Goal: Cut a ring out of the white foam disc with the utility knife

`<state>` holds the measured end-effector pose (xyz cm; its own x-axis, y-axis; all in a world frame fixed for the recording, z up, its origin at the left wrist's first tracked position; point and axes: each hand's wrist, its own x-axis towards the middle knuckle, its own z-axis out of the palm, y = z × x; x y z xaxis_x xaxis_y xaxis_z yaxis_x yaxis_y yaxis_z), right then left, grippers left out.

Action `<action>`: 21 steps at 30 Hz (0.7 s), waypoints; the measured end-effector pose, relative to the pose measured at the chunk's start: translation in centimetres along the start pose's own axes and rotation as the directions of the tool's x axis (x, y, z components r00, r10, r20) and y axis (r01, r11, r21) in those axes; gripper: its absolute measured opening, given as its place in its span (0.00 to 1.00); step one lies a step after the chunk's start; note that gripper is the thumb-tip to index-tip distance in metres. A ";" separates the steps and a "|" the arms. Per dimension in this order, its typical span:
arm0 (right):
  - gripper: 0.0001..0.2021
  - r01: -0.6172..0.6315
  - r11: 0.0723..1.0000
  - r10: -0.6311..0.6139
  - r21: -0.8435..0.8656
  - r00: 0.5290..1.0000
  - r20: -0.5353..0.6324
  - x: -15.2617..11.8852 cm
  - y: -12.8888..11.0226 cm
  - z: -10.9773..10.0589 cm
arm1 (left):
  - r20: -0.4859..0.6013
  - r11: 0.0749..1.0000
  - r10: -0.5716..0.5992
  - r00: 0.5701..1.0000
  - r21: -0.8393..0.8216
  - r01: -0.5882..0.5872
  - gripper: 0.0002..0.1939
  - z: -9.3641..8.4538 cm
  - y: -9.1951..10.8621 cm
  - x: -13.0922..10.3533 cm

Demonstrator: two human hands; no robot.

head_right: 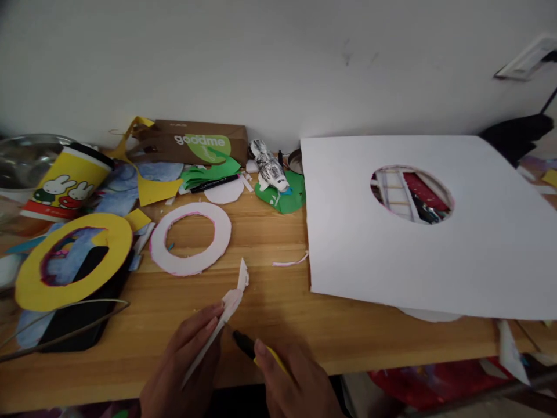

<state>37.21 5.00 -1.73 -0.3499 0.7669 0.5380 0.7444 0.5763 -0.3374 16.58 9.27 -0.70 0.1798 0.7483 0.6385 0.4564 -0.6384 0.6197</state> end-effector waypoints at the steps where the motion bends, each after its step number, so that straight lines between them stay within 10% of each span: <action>1: 0.31 -0.017 1.000 0.017 -0.003 1.000 0.001 0.0 0.0 0.0 | -0.021 1.000 -0.009 1.000 0.012 0.010 0.28 0.1 0.1 0.1; 21: 0.33 -0.185 0.977 0.163 0.108 0.969 0.185 0.7 -0.3 -0.8 | -0.022 0.998 -0.040 0.999 0.045 0.041 0.26 0.9 -0.4 -0.5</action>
<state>37.16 5.14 -0.62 -0.3231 0.8895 0.3230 0.7306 0.4514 -0.5122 17.05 9.35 -1.64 0.1423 0.7691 0.6230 0.5017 -0.5986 0.6244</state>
